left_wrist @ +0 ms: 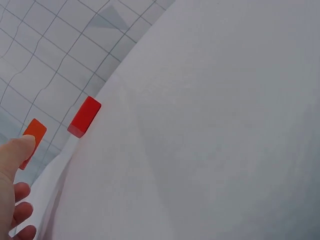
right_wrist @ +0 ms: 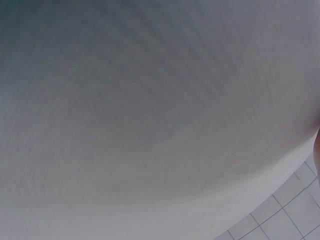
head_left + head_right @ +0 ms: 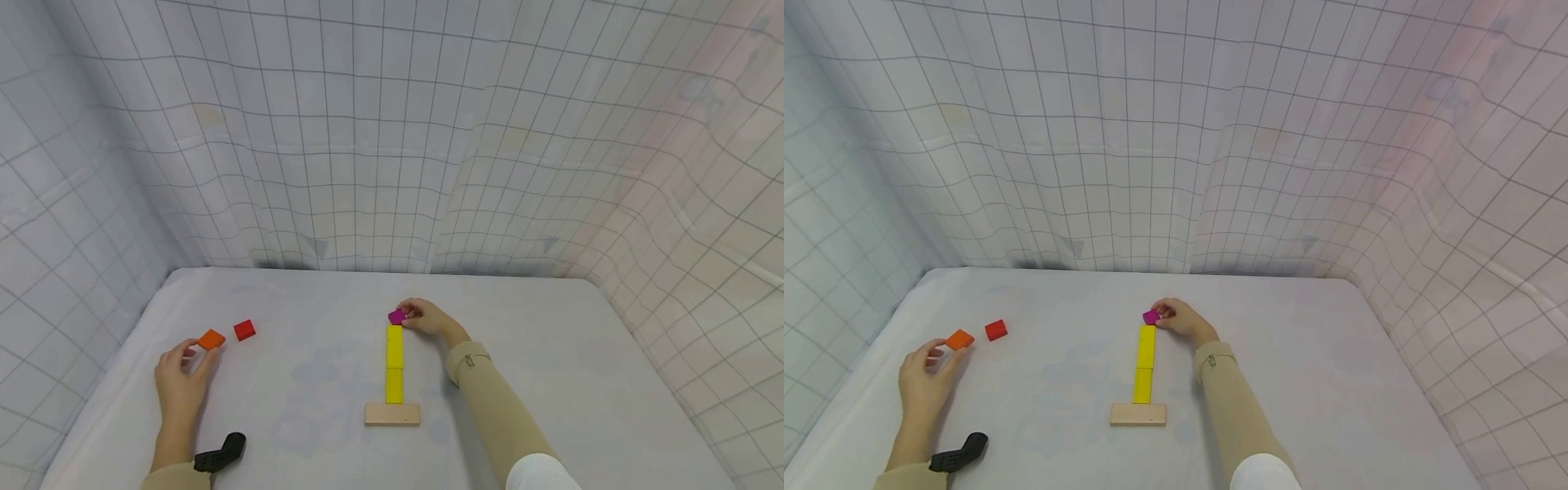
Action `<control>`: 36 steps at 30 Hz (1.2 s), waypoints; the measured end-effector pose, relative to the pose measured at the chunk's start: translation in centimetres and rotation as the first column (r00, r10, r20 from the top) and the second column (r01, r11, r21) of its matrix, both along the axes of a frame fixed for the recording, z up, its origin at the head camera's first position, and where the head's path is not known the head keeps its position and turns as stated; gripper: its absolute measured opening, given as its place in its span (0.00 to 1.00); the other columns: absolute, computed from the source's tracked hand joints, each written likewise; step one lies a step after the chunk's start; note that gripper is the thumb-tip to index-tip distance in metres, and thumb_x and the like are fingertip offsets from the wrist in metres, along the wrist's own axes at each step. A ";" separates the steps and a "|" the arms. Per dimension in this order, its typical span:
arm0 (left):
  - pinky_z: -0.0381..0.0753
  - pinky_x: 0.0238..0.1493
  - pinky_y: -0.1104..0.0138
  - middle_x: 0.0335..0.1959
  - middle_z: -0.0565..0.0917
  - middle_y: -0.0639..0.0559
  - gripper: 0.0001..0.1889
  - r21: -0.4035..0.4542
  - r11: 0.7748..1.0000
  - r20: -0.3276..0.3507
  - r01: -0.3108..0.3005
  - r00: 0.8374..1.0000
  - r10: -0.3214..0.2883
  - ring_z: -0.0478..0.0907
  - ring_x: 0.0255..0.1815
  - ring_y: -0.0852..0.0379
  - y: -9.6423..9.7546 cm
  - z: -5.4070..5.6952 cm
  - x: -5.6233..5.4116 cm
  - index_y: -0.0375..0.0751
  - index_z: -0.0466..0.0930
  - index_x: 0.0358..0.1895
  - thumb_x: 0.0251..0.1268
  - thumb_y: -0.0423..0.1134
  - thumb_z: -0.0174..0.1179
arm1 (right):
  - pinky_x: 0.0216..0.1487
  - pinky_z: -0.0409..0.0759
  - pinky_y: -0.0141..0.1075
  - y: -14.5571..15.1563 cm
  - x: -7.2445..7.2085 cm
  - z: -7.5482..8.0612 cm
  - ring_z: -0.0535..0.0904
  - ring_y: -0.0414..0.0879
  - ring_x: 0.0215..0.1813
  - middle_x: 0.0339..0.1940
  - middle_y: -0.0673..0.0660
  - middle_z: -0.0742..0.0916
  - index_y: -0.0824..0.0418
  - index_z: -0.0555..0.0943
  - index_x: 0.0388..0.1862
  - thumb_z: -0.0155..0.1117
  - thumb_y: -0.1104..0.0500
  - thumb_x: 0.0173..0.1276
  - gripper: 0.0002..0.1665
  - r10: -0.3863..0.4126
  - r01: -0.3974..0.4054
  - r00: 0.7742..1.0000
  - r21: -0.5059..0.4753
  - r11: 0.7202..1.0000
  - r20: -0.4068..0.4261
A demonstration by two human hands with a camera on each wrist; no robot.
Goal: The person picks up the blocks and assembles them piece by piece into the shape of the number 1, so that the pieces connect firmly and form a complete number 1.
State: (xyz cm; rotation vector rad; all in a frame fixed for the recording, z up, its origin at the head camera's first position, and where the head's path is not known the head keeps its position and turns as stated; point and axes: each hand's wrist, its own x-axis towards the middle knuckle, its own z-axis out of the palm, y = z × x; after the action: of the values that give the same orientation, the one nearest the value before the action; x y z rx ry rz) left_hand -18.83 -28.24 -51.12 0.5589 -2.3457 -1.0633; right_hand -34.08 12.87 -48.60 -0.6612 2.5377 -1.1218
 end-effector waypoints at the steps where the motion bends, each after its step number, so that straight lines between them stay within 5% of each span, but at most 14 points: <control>1: 0.61 0.42 0.61 0.43 0.70 0.40 0.21 0.006 1.000 -0.005 -0.003 1.000 0.003 0.63 0.46 0.46 0.1 0.1 -0.1 0.36 0.71 0.53 0.61 0.43 0.59 | 0.50 0.69 0.37 0.0 0.0 0.0 0.71 0.47 0.43 0.39 0.56 0.78 0.64 0.74 0.51 0.58 0.65 0.64 0.15 0.003 -0.003 1.000 -0.001 1.000 -0.003; 13: 0.60 0.40 0.68 0.39 0.72 0.41 0.19 0.058 0.996 -0.121 0.062 0.991 -0.054 0.63 0.39 0.53 2.4 1.4 -0.8 0.32 0.72 0.51 0.58 0.37 0.62 | 0.49 0.70 0.37 0.1 -0.2 -0.2 0.71 0.47 0.42 0.39 0.57 0.78 0.66 0.73 0.50 0.59 0.66 0.63 0.16 0.011 -0.012 1.000 -0.013 1.000 -0.014; 36: 0.62 0.37 0.65 0.35 0.74 0.38 0.18 0.038 0.951 -0.176 0.307 0.939 -0.296 0.68 0.37 0.47 9.4 0.6 -4.9 0.31 0.75 0.47 0.52 0.32 0.66 | 0.50 0.69 0.37 0.2 -0.6 -0.5 0.71 0.47 0.44 0.40 0.56 0.77 0.64 0.73 0.52 0.58 0.64 0.64 0.17 0.004 -0.004 0.999 -0.015 1.000 0.042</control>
State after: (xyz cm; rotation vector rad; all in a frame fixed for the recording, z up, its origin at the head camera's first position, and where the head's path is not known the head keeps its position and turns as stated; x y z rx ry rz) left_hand -23.71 -18.88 -50.56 0.1223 -2.2989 -1.2731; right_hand -34.64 13.12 -49.08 -0.6391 2.4938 -1.1420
